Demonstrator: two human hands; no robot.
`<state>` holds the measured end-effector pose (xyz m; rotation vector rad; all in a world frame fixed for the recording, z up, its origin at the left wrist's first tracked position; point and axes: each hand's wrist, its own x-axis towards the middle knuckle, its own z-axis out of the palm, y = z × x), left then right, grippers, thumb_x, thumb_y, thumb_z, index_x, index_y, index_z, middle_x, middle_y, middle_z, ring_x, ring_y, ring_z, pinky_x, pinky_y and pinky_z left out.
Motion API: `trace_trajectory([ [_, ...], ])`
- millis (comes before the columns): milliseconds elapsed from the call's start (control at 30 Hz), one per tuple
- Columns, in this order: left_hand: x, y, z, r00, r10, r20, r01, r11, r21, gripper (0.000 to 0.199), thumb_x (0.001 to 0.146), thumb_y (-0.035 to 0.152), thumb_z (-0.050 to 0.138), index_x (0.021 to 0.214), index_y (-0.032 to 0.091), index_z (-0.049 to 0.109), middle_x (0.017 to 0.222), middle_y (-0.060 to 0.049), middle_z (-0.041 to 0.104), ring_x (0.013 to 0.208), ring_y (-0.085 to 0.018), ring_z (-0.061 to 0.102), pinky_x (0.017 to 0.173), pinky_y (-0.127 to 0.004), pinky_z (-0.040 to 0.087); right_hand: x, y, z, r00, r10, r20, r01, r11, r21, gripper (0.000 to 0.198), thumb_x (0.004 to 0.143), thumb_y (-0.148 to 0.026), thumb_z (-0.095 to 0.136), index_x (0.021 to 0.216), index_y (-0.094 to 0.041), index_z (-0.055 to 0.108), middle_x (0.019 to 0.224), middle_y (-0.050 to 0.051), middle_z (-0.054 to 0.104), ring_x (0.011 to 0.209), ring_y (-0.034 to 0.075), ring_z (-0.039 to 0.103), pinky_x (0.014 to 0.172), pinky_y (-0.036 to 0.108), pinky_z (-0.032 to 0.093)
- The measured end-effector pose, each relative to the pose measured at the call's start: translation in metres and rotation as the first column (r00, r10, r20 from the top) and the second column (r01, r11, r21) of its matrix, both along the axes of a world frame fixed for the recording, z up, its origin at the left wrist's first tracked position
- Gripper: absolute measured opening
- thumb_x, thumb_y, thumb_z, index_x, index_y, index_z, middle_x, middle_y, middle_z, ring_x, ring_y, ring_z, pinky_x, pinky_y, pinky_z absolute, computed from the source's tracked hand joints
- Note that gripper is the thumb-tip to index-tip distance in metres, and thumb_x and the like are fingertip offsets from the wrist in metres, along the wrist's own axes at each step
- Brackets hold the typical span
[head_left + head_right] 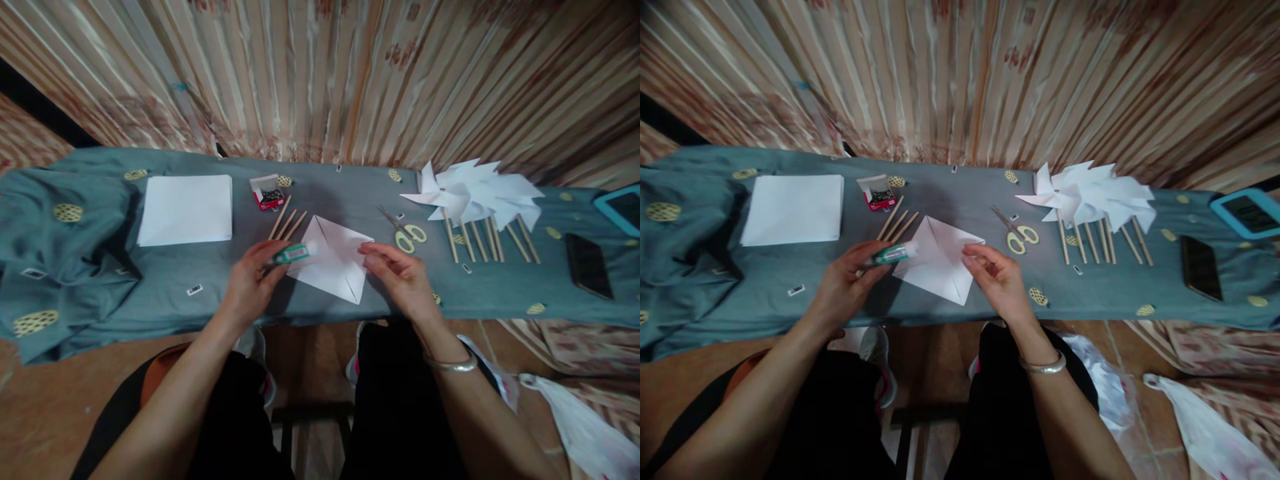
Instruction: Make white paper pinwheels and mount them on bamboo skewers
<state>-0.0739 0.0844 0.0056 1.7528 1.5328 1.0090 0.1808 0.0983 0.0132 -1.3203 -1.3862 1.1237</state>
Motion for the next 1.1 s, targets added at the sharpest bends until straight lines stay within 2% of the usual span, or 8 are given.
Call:
trace_trajectory([
  [100,-0.033,0.000,0.000,0.976,0.138,-0.166,-0.144,0.989,-0.027,0.034,0.084,0.030,0.056,0.115,0.018,0.065,0.114,-0.009,0.067,0.107,-0.026,0.061,0.098,-0.043,0.047,0.026,-0.003,-0.003,0.956,-0.021,0.293,-0.009,0.995,0.100,0.023,0.084,-0.036,0.063,0.100,-0.023,0.072,0.099,0.006,0.075,0.085,0.019,0.068,0.081,0.037,0.054],
  [200,-0.057,-0.005,-0.004,0.932,0.184,-0.311,-0.205,0.978,-0.035,0.032,0.084,0.027,0.056,0.114,0.019,0.064,0.109,-0.009,0.067,0.106,-0.029,0.060,0.091,-0.045,0.049,0.036,-0.012,-0.006,0.840,0.092,0.535,-0.212,0.963,0.168,0.028,0.087,-0.027,0.057,0.113,-0.024,0.068,0.117,0.008,0.070,0.110,0.024,0.062,0.098,0.047,0.048],
  [433,-0.072,-0.016,-0.003,0.813,0.147,-0.564,-0.097,0.988,0.118,0.033,0.088,0.025,0.055,0.120,0.022,0.056,0.115,-0.005,0.064,0.106,-0.029,0.055,0.094,-0.052,0.047,0.031,-0.025,-0.014,0.642,0.236,0.729,-0.460,0.880,0.121,0.050,0.085,-0.019,0.053,0.134,-0.020,0.052,0.144,0.013,0.049,0.137,0.026,0.041,0.111,0.052,0.037],
  [533,-0.057,-0.018,0.003,0.801,0.171,-0.574,-0.055,0.975,0.213,0.046,0.087,0.029,0.058,0.131,0.022,0.048,0.129,-0.008,0.058,0.115,-0.032,0.049,0.097,-0.053,0.046,0.030,-0.026,-0.015,0.615,0.238,0.752,-0.476,0.872,0.114,0.048,0.084,-0.020,0.054,0.132,-0.017,0.054,0.144,0.015,0.049,0.137,0.028,0.040,0.111,0.053,0.037],
  [600,-0.036,-0.021,0.004,0.849,0.154,-0.506,0.025,0.944,0.329,0.047,0.085,0.032,0.062,0.130,0.023,0.050,0.129,-0.007,0.057,0.118,-0.031,0.049,0.100,-0.051,0.044,0.030,-0.027,-0.015,0.608,0.242,0.757,-0.484,0.868,0.111,0.047,0.084,-0.021,0.055,0.131,-0.018,0.054,0.144,0.014,0.049,0.137,0.028,0.040,0.110,0.054,0.038],
  [700,0.004,-0.024,0.000,0.864,-0.123,-0.488,0.300,0.905,0.303,0.037,0.086,0.031,0.062,0.121,0.022,0.055,0.122,-0.008,0.060,0.112,-0.028,0.052,0.095,-0.049,0.049,0.028,-0.029,-0.015,0.610,0.245,0.754,-0.492,0.863,0.118,0.047,0.084,-0.023,0.057,0.130,-0.020,0.055,0.143,0.013,0.050,0.135,0.030,0.042,0.108,0.056,0.039],
  [800,0.038,-0.023,-0.007,0.820,-0.310,-0.481,0.433,0.886,0.165,0.036,0.085,0.019,0.062,0.120,0.018,0.057,0.124,-0.011,0.061,0.113,-0.027,0.052,0.095,-0.049,0.049,0.027,-0.030,-0.014,0.615,0.245,0.749,-0.489,0.864,0.118,0.045,0.084,-0.024,0.057,0.129,-0.021,0.056,0.141,0.012,0.052,0.133,0.030,0.044,0.107,0.056,0.040],
  [1100,0.052,-0.013,-0.013,0.805,-0.336,-0.489,0.477,0.857,0.197,0.024,0.088,0.021,0.058,0.110,0.011,0.062,0.107,-0.012,0.067,0.099,-0.024,0.060,0.086,-0.041,0.055,0.027,-0.027,-0.012,0.596,0.284,0.751,-0.522,0.848,0.094,0.046,0.084,-0.028,0.062,0.129,-0.019,0.056,0.138,0.013,0.054,0.131,0.030,0.044,0.108,0.053,0.040],
])
